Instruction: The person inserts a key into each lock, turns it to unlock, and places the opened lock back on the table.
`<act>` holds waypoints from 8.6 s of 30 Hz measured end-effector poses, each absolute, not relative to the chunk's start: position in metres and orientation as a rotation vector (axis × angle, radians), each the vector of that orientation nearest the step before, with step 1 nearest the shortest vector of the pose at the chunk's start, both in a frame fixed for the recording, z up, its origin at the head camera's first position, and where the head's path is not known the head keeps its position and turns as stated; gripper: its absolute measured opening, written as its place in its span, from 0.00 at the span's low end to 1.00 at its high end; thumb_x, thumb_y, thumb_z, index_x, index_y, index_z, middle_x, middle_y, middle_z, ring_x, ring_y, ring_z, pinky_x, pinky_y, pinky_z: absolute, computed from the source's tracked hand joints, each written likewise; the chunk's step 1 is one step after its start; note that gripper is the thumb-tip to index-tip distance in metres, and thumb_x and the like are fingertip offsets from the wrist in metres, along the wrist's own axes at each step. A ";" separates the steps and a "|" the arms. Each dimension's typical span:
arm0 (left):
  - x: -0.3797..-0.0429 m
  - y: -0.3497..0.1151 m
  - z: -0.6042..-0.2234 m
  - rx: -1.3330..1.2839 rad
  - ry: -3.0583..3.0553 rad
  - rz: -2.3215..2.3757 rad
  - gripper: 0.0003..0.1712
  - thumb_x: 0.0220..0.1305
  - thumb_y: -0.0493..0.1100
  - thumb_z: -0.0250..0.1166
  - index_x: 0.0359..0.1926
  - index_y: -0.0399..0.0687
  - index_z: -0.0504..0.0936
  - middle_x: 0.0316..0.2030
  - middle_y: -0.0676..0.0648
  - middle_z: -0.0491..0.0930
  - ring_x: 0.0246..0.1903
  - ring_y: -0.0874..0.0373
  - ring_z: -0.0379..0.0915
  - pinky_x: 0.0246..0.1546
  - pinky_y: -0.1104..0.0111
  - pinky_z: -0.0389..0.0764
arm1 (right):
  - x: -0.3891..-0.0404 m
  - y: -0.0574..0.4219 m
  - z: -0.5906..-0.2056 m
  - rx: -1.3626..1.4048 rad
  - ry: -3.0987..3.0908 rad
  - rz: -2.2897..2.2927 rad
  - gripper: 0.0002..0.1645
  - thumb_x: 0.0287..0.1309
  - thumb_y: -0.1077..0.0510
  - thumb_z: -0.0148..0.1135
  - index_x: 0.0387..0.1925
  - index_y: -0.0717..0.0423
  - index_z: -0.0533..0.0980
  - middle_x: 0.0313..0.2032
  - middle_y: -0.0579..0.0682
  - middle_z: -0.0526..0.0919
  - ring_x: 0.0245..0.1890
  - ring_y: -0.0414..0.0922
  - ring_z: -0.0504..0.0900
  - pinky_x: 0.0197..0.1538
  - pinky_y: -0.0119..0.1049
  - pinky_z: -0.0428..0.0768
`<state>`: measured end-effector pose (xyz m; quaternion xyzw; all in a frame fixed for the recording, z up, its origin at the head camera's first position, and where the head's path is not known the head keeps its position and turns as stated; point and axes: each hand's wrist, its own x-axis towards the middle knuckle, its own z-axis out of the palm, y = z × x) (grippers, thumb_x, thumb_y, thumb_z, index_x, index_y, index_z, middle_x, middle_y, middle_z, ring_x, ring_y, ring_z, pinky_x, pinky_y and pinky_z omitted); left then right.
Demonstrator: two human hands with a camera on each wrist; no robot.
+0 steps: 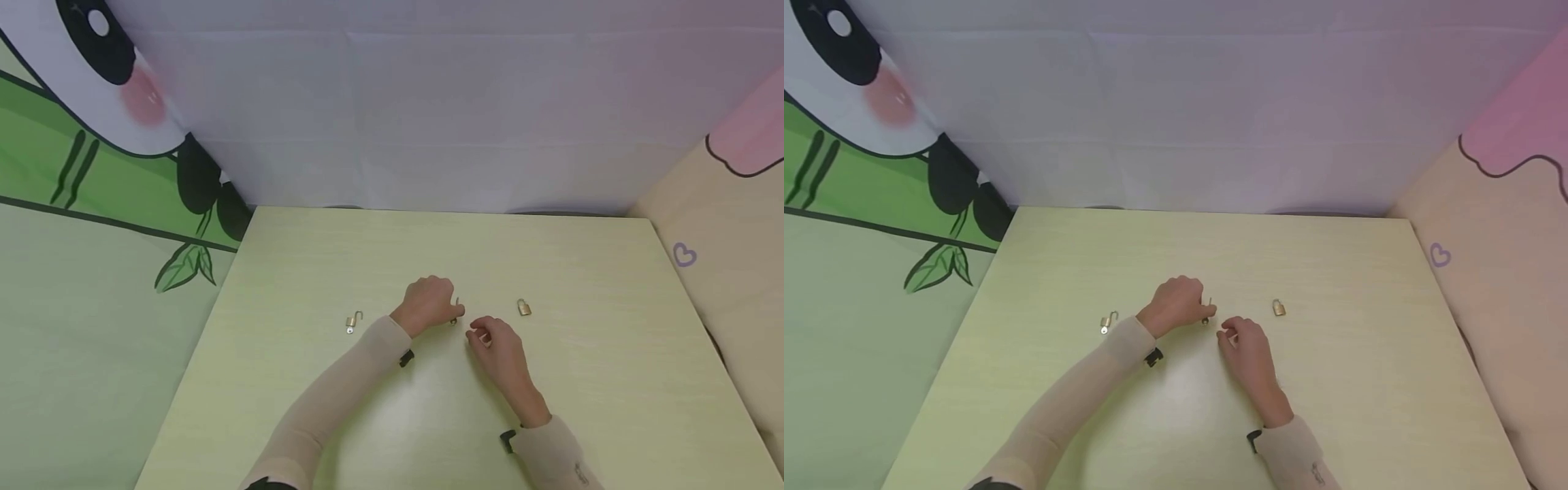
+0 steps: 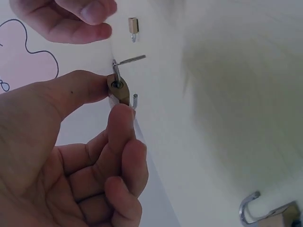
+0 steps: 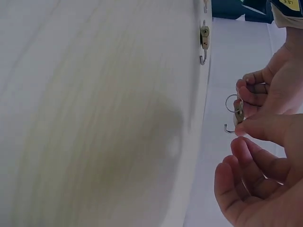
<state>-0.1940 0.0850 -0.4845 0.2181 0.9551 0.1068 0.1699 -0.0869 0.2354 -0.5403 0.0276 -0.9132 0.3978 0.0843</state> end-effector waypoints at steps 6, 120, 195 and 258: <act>-0.193 0.087 -0.500 0.605 2.673 0.284 0.25 0.63 0.57 0.65 0.16 0.52 0.68 0.12 0.56 0.57 0.14 0.63 0.56 0.14 0.70 0.58 | -0.081 0.242 -0.536 0.083 -2.770 1.146 0.05 0.59 0.64 0.68 0.38 0.61 0.82 0.30 0.50 0.80 0.32 0.48 0.78 0.36 0.44 0.77; -0.203 0.208 -0.483 0.800 2.606 0.391 0.31 0.60 0.61 0.64 0.13 0.54 0.59 0.11 0.58 0.49 0.13 0.65 0.44 0.14 0.72 0.49 | -0.039 0.331 -0.536 -0.376 -3.296 0.993 0.07 0.62 0.61 0.62 0.28 0.59 0.75 0.25 0.48 0.76 0.24 0.46 0.73 0.26 0.40 0.72; -0.202 0.182 -0.483 0.669 2.624 0.523 0.28 0.58 0.53 0.66 0.12 0.52 0.61 0.09 0.57 0.51 0.11 0.65 0.46 0.14 0.73 0.49 | -0.092 0.285 -0.547 -0.704 -1.635 2.435 0.13 0.66 0.70 0.60 0.46 0.81 0.74 0.37 0.59 0.85 0.31 0.43 0.85 0.41 0.36 0.83; -0.199 0.173 -0.483 0.511 2.537 0.732 0.29 0.56 0.50 0.68 0.12 0.51 0.59 0.09 0.58 0.50 0.10 0.66 0.46 0.13 0.74 0.50 | -0.099 0.275 -0.542 -0.533 -1.979 2.170 0.13 0.67 0.64 0.61 0.37 0.77 0.78 0.28 0.62 0.83 0.23 0.46 0.77 0.30 0.31 0.77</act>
